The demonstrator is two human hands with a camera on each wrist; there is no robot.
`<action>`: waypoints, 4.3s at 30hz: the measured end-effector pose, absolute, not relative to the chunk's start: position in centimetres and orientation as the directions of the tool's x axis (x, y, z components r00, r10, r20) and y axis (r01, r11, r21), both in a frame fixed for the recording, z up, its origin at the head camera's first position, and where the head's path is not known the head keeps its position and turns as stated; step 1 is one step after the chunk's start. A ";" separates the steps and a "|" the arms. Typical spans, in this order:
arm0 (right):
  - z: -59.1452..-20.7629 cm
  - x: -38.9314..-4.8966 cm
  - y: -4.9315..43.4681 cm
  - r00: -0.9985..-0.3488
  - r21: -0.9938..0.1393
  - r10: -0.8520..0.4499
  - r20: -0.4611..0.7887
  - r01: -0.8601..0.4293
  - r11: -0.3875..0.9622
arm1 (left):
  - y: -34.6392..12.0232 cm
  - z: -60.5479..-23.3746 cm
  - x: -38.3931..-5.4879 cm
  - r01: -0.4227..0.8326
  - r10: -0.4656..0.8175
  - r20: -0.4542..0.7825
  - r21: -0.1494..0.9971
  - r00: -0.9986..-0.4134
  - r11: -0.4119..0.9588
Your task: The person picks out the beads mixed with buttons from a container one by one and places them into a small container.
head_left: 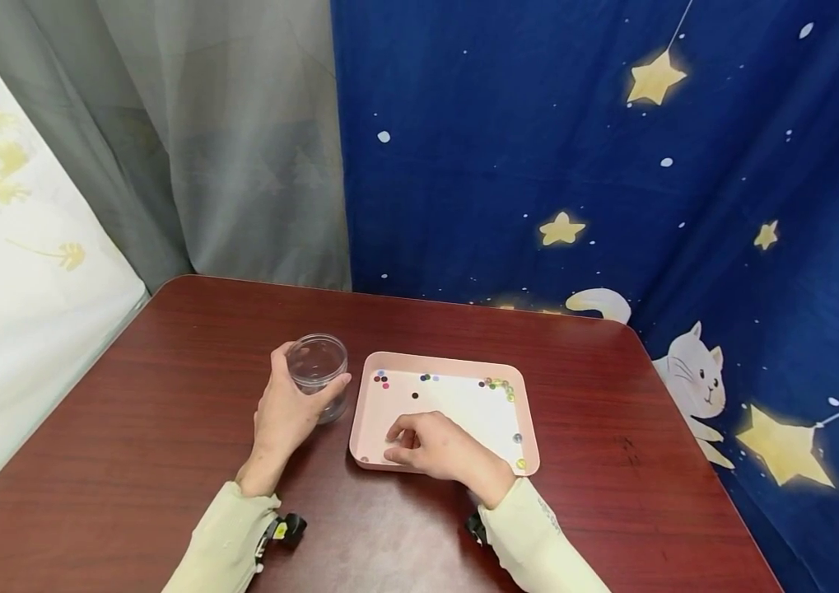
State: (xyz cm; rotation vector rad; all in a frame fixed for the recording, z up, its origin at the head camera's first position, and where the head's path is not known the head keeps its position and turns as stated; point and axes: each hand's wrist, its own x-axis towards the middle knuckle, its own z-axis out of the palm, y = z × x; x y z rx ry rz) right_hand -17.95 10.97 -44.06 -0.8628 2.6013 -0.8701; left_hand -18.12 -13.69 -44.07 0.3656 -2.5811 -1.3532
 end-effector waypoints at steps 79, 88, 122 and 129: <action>-44.7 -19.1 7.0 -0.724 -0.561 -0.686 -0.075 -0.538 0.629 | -13.6 -44.5 -18.3 -0.112 -0.315 0.084 0.824 -0.945 0.556; -44.6 -19.2 7.3 -0.741 -0.554 -0.666 -0.085 -0.520 0.650 | -13.5 -44.5 -18.3 -0.121 -0.319 0.079 0.819 -0.944 0.561; -41.0 -21.8 8.8 -0.804 -0.578 -0.566 0.183 -0.554 0.599 | -13.9 -44.9 -18.2 -0.125 -0.352 0.123 0.787 -0.928 0.604; -40.3 -22.2 8.8 -0.808 -0.586 -0.527 0.265 -0.569 0.577 | -13.8 -44.9 -18.3 -0.114 -0.346 0.133 0.786 -0.929 0.608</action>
